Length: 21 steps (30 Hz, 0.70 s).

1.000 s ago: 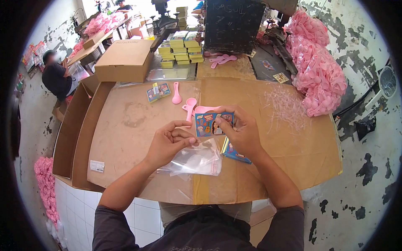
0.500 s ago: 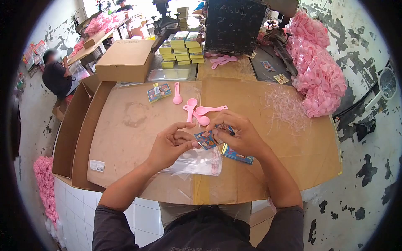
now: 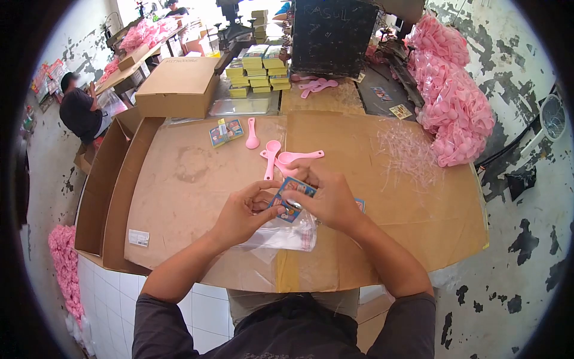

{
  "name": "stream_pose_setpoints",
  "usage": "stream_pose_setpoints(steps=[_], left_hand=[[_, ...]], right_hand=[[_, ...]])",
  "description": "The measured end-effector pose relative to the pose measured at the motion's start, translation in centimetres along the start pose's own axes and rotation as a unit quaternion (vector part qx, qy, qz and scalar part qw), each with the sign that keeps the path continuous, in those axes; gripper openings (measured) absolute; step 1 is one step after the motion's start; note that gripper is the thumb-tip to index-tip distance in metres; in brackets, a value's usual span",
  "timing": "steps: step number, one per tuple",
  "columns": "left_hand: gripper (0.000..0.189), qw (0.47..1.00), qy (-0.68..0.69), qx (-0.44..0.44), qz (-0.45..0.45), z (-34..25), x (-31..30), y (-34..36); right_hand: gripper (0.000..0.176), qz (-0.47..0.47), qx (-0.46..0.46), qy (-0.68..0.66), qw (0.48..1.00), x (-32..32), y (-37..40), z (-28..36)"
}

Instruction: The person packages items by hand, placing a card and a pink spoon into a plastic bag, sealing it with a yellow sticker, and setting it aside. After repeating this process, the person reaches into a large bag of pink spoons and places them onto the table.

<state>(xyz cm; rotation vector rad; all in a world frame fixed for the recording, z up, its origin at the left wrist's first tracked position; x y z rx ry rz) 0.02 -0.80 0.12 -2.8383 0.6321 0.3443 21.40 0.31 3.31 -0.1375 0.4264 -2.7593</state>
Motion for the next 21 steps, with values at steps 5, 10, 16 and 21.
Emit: stream_pose_setpoints(steps=[5, 10, 16, 21], left_hand=[[0.042, 0.995, 0.084, -0.033, -0.032, 0.5, -0.6, -0.5], [0.034, 0.997, 0.038, -0.049, -0.04, 0.5, -1.0, -0.6], [0.027, 0.995, 0.074, -0.059, -0.044, 1.1, -1.9, -0.9], [0.029, 0.99, 0.123, -0.067, -0.032, 1.6, -1.7, -1.2]], right_hand=[[0.024, 0.058, -0.038, 0.099, 0.993, -1.3, -0.3, -0.9], [0.028, 0.065, 0.033, 0.09, 0.993, -3.9, -2.6, -2.4], [0.035, 0.06, -0.03, 0.462, 0.884, -7.0, -4.8, -6.2], [0.025, 0.078, 0.027, 0.362, 0.928, -8.1, -6.9, -4.2]])
Point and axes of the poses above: each hand's wrist, its own y-axis away from the middle knuckle, its own x-axis out of the palm, z = x × y, the point moved 1 cm from there along -y, towards the middle knuckle, and after that the axes turned 13 degrees about -y, right-handed, at the moved point
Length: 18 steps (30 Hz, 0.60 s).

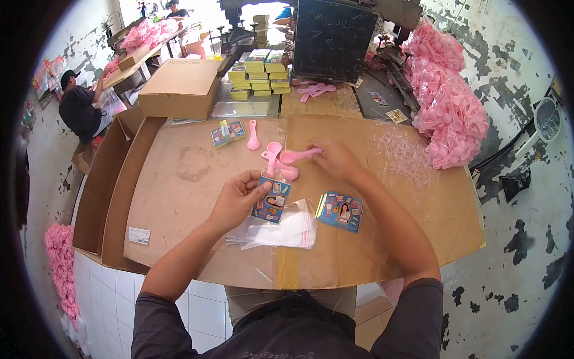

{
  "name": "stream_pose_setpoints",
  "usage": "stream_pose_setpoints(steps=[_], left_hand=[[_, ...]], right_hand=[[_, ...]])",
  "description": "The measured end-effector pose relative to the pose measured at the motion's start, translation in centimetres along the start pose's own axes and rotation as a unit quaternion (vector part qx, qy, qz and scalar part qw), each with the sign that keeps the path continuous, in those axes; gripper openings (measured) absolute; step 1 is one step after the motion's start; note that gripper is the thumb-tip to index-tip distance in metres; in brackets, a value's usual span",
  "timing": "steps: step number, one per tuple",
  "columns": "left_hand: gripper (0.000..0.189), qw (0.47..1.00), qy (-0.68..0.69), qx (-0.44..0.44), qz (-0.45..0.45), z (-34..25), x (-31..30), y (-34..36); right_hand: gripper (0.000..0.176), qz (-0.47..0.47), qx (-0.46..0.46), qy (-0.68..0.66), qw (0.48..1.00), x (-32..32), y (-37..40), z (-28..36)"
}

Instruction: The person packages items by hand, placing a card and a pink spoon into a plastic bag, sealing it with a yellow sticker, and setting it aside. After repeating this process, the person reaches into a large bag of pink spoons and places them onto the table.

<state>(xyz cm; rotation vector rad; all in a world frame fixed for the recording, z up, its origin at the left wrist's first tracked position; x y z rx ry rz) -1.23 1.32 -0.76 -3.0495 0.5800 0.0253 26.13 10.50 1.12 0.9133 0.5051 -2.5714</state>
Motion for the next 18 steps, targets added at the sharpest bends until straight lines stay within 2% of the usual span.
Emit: stream_pose_setpoints(steps=[1, 4, 7, 10, 13, 16, 18], left_hand=[[0.03, 1.0, 0.01, -0.007, 0.004, -0.1, 0.0, 0.0], [0.032, 0.999, -0.054, -0.003, -0.005, -0.2, -0.6, 0.0], [0.032, 0.999, -0.036, 0.021, -0.012, -1.1, -0.2, 0.3], [0.032, 0.999, -0.028, 0.021, 0.003, -1.0, 0.2, 0.4], [0.031, 1.0, -0.017, 0.022, -0.005, -0.8, 0.6, 0.6], [0.03, 0.998, -0.045, 0.035, 0.013, -0.8, 0.7, 0.7], [0.03, 0.998, -0.062, 0.024, 0.022, -1.1, 0.7, 0.7]], right_hand=[[0.022, 0.01, 0.017, -0.062, 0.998, -0.6, -0.2, 0.2], [0.018, -0.033, 0.004, -0.136, 0.99, -2.5, 0.9, 3.8], [0.018, 0.034, -0.005, -0.193, 0.981, -3.3, 2.5, 6.3], [0.016, 0.032, -0.016, -0.203, 0.979, -3.0, 3.3, 7.7], [0.015, 0.042, -0.098, -0.095, 0.99, -2.6, 3.3, 8.3], [0.016, 0.068, -0.111, -0.07, 0.989, -2.3, 3.3, 9.0], [0.025, 0.095, -0.108, -0.081, 0.986, -1.6, 3.1, 9.0]])
Point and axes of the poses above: each hand's wrist, its own y-axis away from the middle knuckle, its own x-axis out of the palm, z = x × y, the point moved 1 cm from there along -y, towards the middle knuckle, and after that the axes turned 13 degrees about -y, right-handed, at the moved point
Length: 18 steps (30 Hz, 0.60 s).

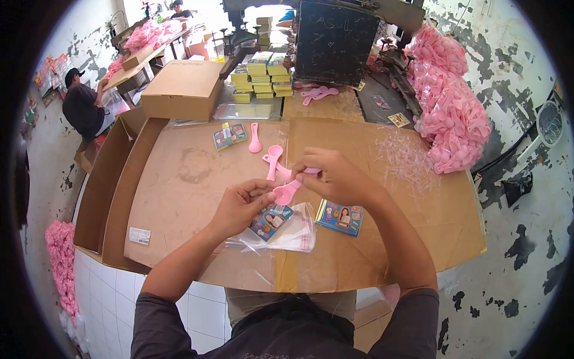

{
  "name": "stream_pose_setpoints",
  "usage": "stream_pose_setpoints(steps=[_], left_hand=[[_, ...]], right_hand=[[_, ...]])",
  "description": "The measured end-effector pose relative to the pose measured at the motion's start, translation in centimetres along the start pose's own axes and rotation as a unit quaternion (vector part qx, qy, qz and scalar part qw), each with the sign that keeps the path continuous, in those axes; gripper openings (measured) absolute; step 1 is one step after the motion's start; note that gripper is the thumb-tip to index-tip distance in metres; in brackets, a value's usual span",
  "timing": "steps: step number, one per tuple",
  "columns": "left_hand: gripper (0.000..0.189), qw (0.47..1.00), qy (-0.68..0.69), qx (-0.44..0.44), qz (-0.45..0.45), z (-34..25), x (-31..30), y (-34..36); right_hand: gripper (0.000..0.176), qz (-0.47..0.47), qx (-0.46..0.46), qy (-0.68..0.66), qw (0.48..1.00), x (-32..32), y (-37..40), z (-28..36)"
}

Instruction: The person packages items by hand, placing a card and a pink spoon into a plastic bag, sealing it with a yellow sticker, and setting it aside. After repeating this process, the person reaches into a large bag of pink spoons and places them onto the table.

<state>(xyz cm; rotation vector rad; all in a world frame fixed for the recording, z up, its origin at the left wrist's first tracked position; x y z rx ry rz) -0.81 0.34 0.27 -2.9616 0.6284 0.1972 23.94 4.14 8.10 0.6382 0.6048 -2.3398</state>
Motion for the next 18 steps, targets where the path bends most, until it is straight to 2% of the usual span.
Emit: stream_pose_setpoints(steps=[1, 3, 4, 6, 8, 10, 11, 13, 16, 18], left_hand=[[0.03, 1.0, -0.008, -0.006, 0.006, -0.1, 0.0, 0.0], [0.03, 1.0, 0.0, -0.012, 0.015, 0.0, 0.0, 0.0], [0.03, 1.0, 0.004, -0.016, 0.021, 0.0, 0.0, 0.1], [0.032, 0.997, 0.055, 0.003, 0.046, -0.4, 0.1, 0.1], [0.034, 0.992, 0.1, 0.006, 0.077, -1.0, -0.1, 0.4], [0.035, 0.984, 0.14, 0.0, 0.113, -1.6, -0.2, 0.4], [0.036, 0.982, 0.145, -0.005, 0.124, -1.5, -0.4, 0.3], [0.04, 0.977, 0.155, -0.017, 0.149, -0.7, -0.5, 0.0], [0.04, 0.995, 0.079, 0.036, 0.052, -0.7, -0.5, -0.2], [0.04, 0.994, 0.038, 0.095, 0.024, -1.5, -0.9, -0.4]], right_hand=[[0.03, 0.012, 0.002, -0.007, 1.0, 0.5, -0.2, 0.1], [0.041, 0.011, 0.026, -0.213, 0.977, 3.0, -0.4, 1.4], [0.046, 0.01, 0.038, -0.314, 0.949, 3.7, -0.4, 1.9], [0.053, 0.068, 0.046, -0.511, 0.855, 4.0, -0.9, 0.5], [0.053, 0.073, 0.018, -0.511, 0.856, 3.2, -1.1, 0.0], [0.046, 0.025, -0.044, -0.309, 0.95, 1.0, -1.4, 1.6], [0.038, 0.048, -0.057, -0.242, 0.967, 1.0, -1.5, 2.0], [0.023, 0.091, -0.082, -0.105, 0.987, 1.1, -1.3, 2.9], [0.006, -0.021, -0.125, -0.042, 0.991, 0.5, -1.0, 6.5], [0.007, -0.01, -0.152, 0.121, 0.981, -0.3, -0.9, 8.3]])
Point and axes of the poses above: each hand's wrist, its own y-axis away from the middle knuckle, its own x-axis out of the palm, z = x × y, the point moved 1 cm from there along -y, towards the middle knuckle, and after that the axes turned 13 degrees about -y, right-handed, at the moved point
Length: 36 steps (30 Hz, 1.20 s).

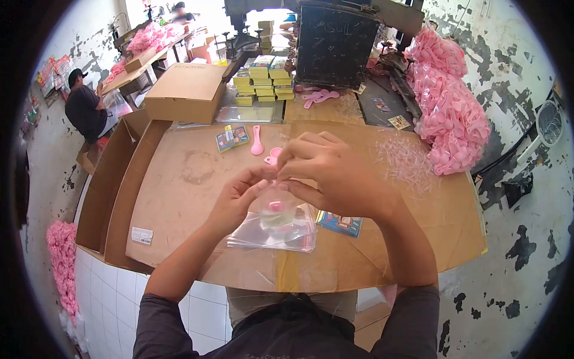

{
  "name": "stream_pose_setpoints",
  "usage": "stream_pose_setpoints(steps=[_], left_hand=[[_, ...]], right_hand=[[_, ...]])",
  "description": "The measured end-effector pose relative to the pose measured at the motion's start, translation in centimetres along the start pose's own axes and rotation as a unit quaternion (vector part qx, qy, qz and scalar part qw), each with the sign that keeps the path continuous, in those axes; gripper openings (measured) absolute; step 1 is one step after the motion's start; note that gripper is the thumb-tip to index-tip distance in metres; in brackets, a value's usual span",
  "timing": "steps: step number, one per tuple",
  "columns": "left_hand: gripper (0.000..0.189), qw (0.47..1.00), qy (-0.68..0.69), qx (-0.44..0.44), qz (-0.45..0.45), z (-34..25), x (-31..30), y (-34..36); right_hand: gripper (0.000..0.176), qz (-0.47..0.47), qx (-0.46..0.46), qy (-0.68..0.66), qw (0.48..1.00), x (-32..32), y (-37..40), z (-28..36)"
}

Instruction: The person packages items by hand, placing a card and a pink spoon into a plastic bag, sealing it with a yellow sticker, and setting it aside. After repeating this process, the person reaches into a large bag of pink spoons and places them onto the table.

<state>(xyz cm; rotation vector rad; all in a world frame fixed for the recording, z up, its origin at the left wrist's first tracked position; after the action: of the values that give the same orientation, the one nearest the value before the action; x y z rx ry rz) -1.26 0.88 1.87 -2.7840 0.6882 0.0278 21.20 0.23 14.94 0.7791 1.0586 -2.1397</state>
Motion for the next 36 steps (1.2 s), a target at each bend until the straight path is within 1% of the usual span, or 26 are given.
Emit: stream_pose_setpoints(steps=[1, 2, 4, 5, 7, 8, 10, 11, 13, 14, 16, 17, 20, 23, 25, 28, 29, 31, 32, 33, 34, 35, 36], left_hand=[[0.04, 0.999, -0.023, 0.028, -0.008, -0.6, -0.2, 0.0], [0.042, 0.997, -0.072, 0.02, -0.005, -1.5, -0.3, 0.4], [0.044, 0.985, -0.161, 0.057, -0.005, -2.6, 0.5, 0.8], [0.045, 0.976, -0.205, 0.074, -0.006, -3.0, 0.8, 1.0], [0.047, 0.977, -0.206, 0.059, -0.016, -3.9, 1.6, 0.8], [0.048, 0.977, -0.206, 0.051, -0.023, -4.1, 1.9, 0.7], [0.043, 0.985, -0.157, 0.054, -0.036, -3.2, 2.1, 0.1], [0.041, 0.989, -0.133, 0.056, -0.039, -3.0, 2.1, -0.1], [0.038, 0.994, -0.097, 0.027, -0.045, -3.1, 2.1, -0.1], [0.037, 0.996, -0.078, 0.012, -0.048, -3.1, 2.1, -0.1], [0.037, 0.994, -0.085, 0.032, -0.064, -3.5, 2.5, -0.1], [0.037, 0.993, -0.089, 0.04, -0.073, -3.6, 2.6, 0.0], [0.045, 0.98, -0.181, 0.037, -0.071, -3.5, 2.7, 0.3], [0.062, 0.955, -0.291, 0.014, -0.047, -4.1, 2.8, 0.5], [0.063, 0.939, -0.34, 0.027, -0.04, -4.2, 2.9, 0.5], [0.059, 0.908, -0.416, 0.044, -0.028, -3.7, 3.1, 0.7], [0.057, 0.895, -0.443, 0.049, -0.022, -3.4, 3.0, 0.8], [0.049, 0.922, -0.376, 0.077, -0.047, -3.1, 2.3, 0.3], [0.045, 0.934, -0.34, 0.089, -0.06, -2.9, 1.8, 0.1], [0.043, 0.96, -0.269, 0.052, -0.058, -2.7, 1.3, -0.1], [0.04, 0.979, -0.195, 0.015, -0.055, -2.4, 0.8, -0.2], [0.038, 0.991, -0.121, -0.022, -0.05, -2.2, 0.4, -0.3], [0.032, 0.996, -0.069, -0.02, -0.046, -2.5, 0.2, -0.3]], right_hand=[[0.008, 0.014, -0.014, 0.08, 0.997, -0.3, 0.0, 0.4], [0.009, 0.012, 0.014, 0.09, 0.996, -0.3, 0.1, 0.4], [0.01, 0.009, 0.067, 0.112, 0.991, -0.3, 0.0, 0.3], [0.01, -0.004, 0.072, 0.086, 0.994, -0.2, 0.1, 0.2], [0.01, -0.029, 0.078, 0.032, 0.996, 0.2, 0.3, -0.2], [0.011, -0.041, 0.073, 0.027, 0.996, 0.2, 0.3, -0.4], [0.013, -0.066, 0.064, 0.015, 0.996, 0.3, 0.6, -0.7], [0.014, -0.087, 0.075, 0.024, 0.993, 0.5, 0.7, -0.7], [0.016, -0.132, 0.098, 0.043, 0.985, 1.0, 0.9, -0.6], [0.016, -0.149, 0.044, 0.099, 0.983, 1.2, 0.9, -0.6], [0.017, -0.177, -0.067, 0.209, 0.959, 1.7, 0.6, -0.5], [0.018, -0.167, -0.074, 0.228, 0.956, 2.0, 0.6, -0.4], [0.022, -0.145, -0.095, 0.279, 0.944, 3.1, 0.5, -0.6], [0.023, -0.129, -0.109, 0.323, 0.931, 4.1, 0.7, -1.6], [0.021, -0.111, -0.104, 0.365, 0.918, 4.6, 1.0, -1.8], [0.015, -0.131, -0.064, 0.369, 0.918, 4.9, 0.8, -2.7], [0.012, -0.164, -0.04, 0.313, 0.935, 4.5, 0.9, -3.5], [0.012, -0.227, 0.008, 0.197, 0.954, 2.0, 1.9, -5.9], [0.007, -0.197, 0.11, -0.007, 0.974, -0.1, 2.9, -6.9], [0.007, -0.156, 0.206, -0.21, 0.943, -2.6, 4.4, -7.7], [0.008, -0.121, 0.226, -0.326, 0.91, -5.2, 6.1, -8.0], [0.01, -0.091, 0.255, -0.432, 0.86, -7.8, 7.9, -8.3], [0.008, -0.084, 0.271, -0.463, 0.839, -9.5, 9.6, -9.7]])
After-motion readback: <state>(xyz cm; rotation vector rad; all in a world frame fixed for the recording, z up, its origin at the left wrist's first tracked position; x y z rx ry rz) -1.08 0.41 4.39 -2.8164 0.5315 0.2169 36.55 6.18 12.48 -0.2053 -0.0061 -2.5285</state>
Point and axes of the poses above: each hand's wrist, its own y-axis away from the middle knuckle, its own x-axis out of the palm, z = x × y, the point moved 1 cm from there along -y, towards the middle knuckle, and after that the axes turned 13 degrees about -y, right-handed, at the moved point
